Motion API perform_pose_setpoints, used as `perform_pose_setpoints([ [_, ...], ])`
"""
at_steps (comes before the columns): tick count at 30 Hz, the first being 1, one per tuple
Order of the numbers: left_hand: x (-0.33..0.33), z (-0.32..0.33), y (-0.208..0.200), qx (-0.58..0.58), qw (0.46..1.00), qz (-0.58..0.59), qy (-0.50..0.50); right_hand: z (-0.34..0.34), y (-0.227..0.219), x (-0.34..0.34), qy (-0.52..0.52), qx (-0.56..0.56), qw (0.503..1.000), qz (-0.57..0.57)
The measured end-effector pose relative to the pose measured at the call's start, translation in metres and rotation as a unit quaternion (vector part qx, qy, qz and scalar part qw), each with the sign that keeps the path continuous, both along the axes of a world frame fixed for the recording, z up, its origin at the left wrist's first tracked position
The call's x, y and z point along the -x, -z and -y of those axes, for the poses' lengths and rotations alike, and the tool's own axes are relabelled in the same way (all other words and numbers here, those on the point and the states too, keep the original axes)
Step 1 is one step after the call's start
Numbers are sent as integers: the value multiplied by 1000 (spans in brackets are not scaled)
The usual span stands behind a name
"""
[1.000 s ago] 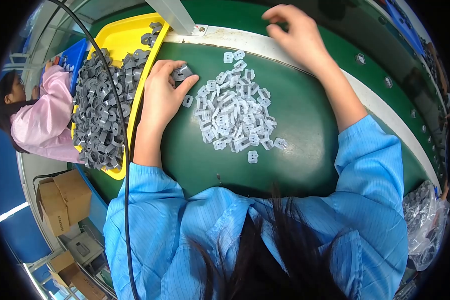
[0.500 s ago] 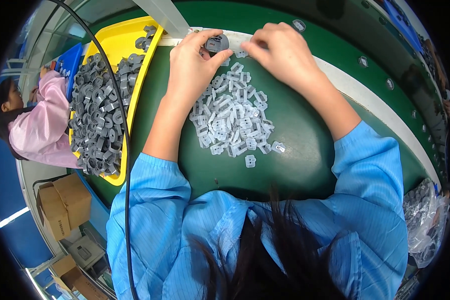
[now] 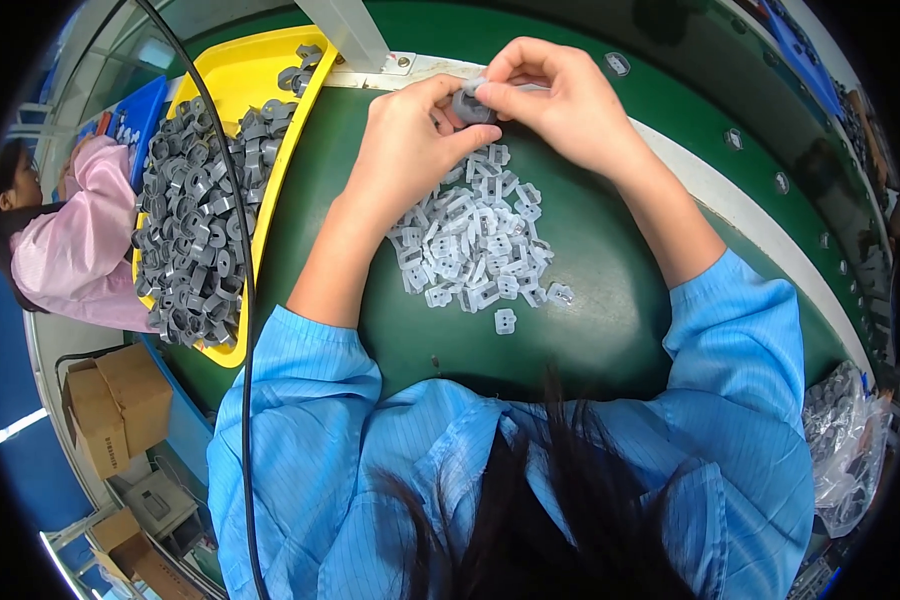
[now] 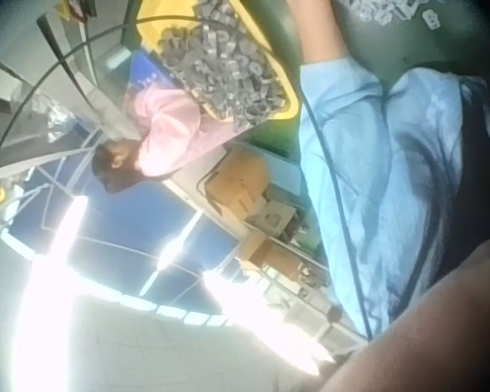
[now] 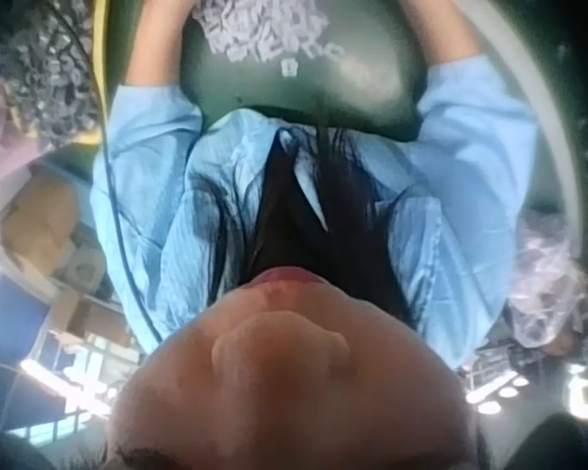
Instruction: The person sorts and assembles small plastic components by hand, placing them into a sorting tray on an industrial assembly line.
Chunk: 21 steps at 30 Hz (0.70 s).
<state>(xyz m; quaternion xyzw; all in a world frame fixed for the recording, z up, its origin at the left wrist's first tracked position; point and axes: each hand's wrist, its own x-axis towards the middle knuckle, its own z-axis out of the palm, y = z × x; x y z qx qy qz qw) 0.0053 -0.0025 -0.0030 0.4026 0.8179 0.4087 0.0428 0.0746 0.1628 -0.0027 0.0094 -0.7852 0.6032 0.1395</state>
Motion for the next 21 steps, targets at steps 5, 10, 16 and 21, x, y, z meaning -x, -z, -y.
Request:
perform_pose_setpoints([
  [5,1,-1,2,-120,955,271,3,-4,6,1,0,246,966,82],
  [10,-3,-4,-2,-258,819,510,42,9,-1,-4,101,-81,987,-97],
  [16,3,2,0,-295,754,575,114,7,-15,-9,90,-191,969,-129],
  [21,-1,0,0,-273,786,544,105,5,-28,-15,49,-250,963,-85],
])
